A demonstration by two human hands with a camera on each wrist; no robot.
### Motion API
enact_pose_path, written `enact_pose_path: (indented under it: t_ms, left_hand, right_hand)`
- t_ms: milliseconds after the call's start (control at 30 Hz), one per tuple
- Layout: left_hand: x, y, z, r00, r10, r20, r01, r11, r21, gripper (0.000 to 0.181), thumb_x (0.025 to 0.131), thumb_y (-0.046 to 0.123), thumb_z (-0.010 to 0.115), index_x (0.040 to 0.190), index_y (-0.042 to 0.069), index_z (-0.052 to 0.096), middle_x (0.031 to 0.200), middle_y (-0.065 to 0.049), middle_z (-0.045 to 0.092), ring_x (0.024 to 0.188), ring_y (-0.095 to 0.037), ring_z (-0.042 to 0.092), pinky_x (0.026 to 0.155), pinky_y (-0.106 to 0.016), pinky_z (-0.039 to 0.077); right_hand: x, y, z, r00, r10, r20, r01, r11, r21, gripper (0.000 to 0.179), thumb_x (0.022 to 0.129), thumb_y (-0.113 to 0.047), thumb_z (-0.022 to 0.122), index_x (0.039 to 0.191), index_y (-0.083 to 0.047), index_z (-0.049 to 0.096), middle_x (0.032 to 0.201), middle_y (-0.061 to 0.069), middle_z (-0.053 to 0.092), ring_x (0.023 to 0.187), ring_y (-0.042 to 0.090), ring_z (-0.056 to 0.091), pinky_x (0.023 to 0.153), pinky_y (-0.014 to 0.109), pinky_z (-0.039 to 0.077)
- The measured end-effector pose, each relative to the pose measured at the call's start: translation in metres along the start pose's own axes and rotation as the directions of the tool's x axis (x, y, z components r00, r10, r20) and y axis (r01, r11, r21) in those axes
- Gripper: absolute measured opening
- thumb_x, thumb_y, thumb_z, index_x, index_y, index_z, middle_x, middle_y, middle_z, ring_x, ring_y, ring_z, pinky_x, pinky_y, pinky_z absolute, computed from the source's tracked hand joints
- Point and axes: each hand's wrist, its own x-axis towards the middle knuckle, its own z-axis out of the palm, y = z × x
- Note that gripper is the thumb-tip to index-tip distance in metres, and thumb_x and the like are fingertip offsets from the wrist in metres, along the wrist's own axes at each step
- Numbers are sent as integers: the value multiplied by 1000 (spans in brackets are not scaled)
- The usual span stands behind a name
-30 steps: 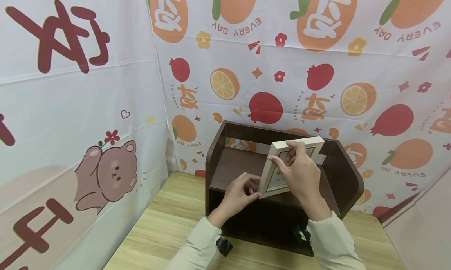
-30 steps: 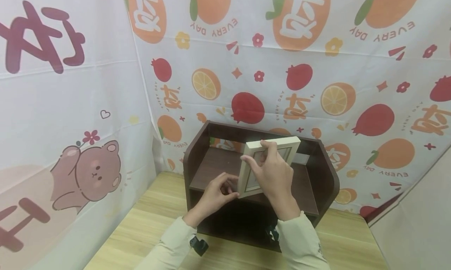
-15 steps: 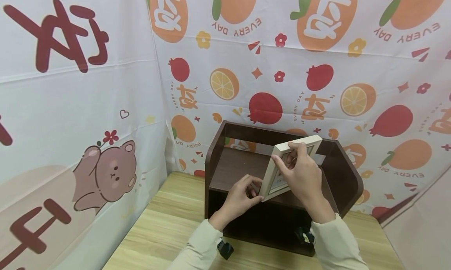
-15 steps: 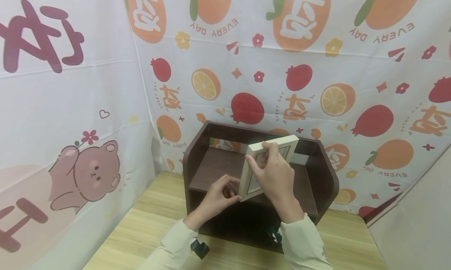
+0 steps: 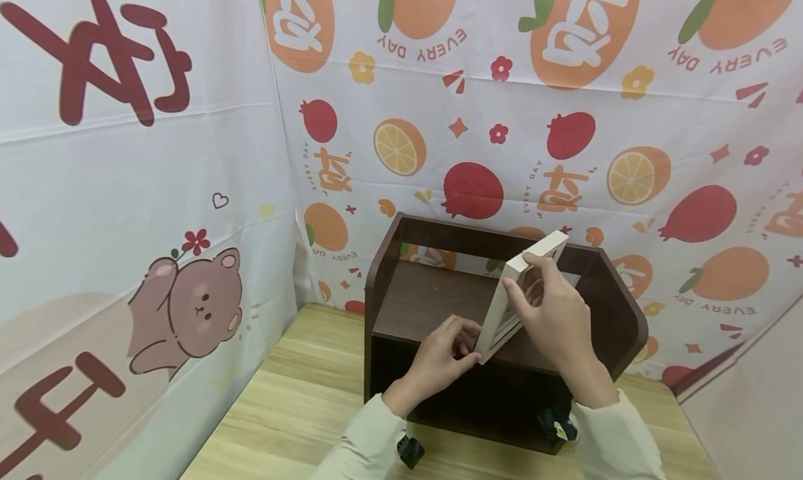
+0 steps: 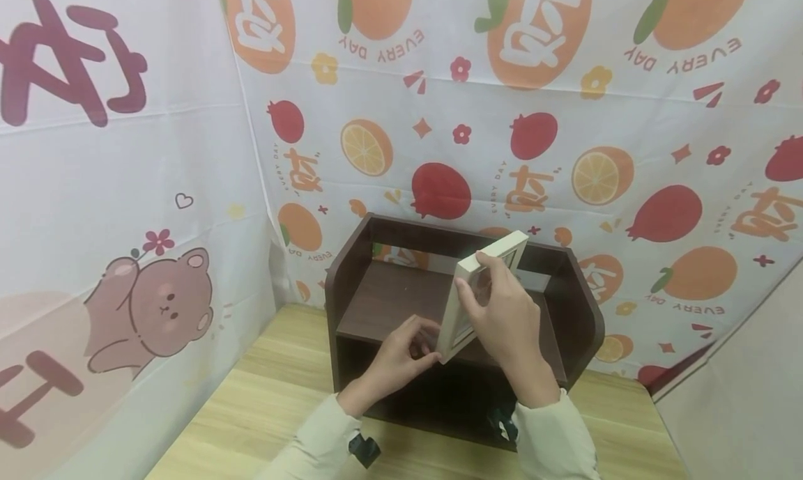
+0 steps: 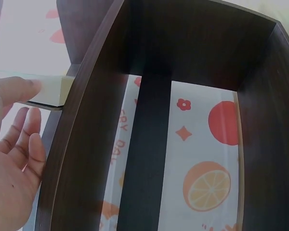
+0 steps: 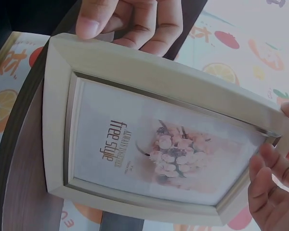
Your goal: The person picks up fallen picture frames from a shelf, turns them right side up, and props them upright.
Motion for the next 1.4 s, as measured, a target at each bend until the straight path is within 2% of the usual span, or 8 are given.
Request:
enact_pose_path:
  t_ms: [267,633,833,1000,1167,1400]
  left_hand:
    - [4,4,6,1000,6,26,-7,999,40,33,85,11,74,114,14,58,99,0,58,73,-3,53,62,-13,43]
    - [8,10,15,994,91,54,-96,991,97,35,87,11,71,118,13,54,98,0,60,74,-5,58,62,-10,43]
    - [11,10,20,991,110,72,-118,985,125,34,89,13,70,118,15,54,100,1,61,75,-5,60,64,-9,43]
    - [15,13,23,990,102,100,-114,987,118,33,89,14,70,118,15,54,103,1,62,76,-4,60,65,-8,43]
    - [19,15,25,987,106,118,-121,985,124,34,89,16,70,119,16,53,106,2,63,76,-2,59,65,-7,42]
    - [23,17,28,982,104,156,-125,983,133,37,91,18,68,124,18,52,108,3,65,76,-1,59,63,-7,42]
  right_hand:
    - [-3,8,-7,1000,7,19,-8,1000,28,44,89,-19,69,127,-4,55,84,7,65,66,18,54,53,30,37]
    - [-6,11,-11,998,43,47,-46,997,64,44,91,-15,65,132,-6,51,91,13,62,74,25,60,54,31,39]
    - [-7,13,-11,998,54,-9,-54,998,33,45,87,-18,72,127,-5,53,89,13,60,68,23,60,51,28,39]
    - [-6,15,-14,997,46,-59,-45,999,19,46,82,-19,78,120,-3,58,83,11,61,67,21,62,52,27,41]
    - [-5,18,-17,996,10,-91,-10,1000,-3,43,81,-17,78,118,-3,61,74,10,62,62,19,59,49,25,37]
    - [-7,26,-21,995,3,-99,-8,999,-48,41,82,-17,76,119,-5,62,68,8,59,59,18,54,47,26,34]
